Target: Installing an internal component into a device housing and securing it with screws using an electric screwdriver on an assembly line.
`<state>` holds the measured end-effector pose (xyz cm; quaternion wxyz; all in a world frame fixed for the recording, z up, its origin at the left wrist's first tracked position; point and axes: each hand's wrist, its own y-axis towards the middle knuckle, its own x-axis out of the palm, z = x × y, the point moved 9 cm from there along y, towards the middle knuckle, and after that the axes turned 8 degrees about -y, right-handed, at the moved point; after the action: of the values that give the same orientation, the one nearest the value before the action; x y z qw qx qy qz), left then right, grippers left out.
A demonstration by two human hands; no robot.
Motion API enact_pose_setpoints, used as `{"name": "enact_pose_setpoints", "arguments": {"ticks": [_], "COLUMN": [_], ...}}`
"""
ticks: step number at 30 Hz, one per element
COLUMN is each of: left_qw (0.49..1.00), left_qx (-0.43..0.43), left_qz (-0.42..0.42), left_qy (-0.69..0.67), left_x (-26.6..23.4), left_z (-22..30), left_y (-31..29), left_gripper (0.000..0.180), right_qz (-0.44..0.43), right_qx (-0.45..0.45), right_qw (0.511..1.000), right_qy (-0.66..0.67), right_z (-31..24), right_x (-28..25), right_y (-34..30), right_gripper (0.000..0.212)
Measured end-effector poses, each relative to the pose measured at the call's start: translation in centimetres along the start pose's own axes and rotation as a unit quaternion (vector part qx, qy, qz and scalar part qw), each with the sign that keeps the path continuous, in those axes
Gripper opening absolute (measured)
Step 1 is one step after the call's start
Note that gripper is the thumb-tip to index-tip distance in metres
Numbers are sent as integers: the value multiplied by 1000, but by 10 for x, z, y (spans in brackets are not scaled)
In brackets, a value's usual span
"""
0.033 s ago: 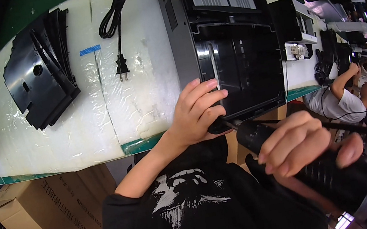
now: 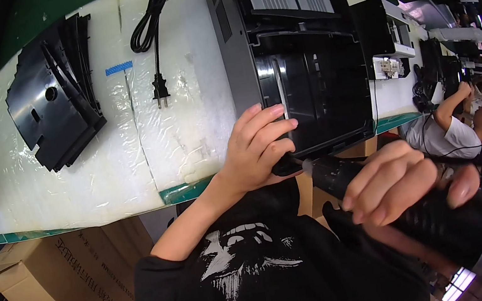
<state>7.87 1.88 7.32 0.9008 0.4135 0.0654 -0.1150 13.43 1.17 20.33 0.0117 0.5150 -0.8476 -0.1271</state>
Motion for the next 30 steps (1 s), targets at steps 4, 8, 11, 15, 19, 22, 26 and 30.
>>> {"name": "enact_pose_setpoints", "arguments": {"ticks": [4,8,11,15,19,22,26,30], "left_qw": [999,997,998,998,997,996,995,994], "left_qx": [-17,-33,-7,3,16,9,25,28], "left_qz": [-46,-56,-38,-37,-31,-40,-45,-49], "left_qy": [7,29,58,48,75,81,89,92], "left_x": [-6,-30,-42,-37,-39,-39,-37,-38], "left_z": [-2,-3,0,-1,0,-1,1,0], "left_y": [-1,-4,-4,-6,-8,-9,-10,-14], "left_gripper": [33,47,48,45,48,48,51,53], "right_qz": [458,582,676,820,929,940,951,744], "right_qx": [-238,-299,-255,-94,-5,93,149,457], "right_qw": [842,754,689,547,359,302,225,140], "right_qy": [-155,-51,-58,-138,-92,-125,-150,-466], "right_z": [-75,-128,-131,-97,-9,53,128,127], "right_x": [-35,-48,-60,-86,-123,-142,-145,-146], "right_y": [-66,-156,-224,-334,-407,-459,-487,-442], "right_gripper": [49,47,50,51,33,21,38,54]}}
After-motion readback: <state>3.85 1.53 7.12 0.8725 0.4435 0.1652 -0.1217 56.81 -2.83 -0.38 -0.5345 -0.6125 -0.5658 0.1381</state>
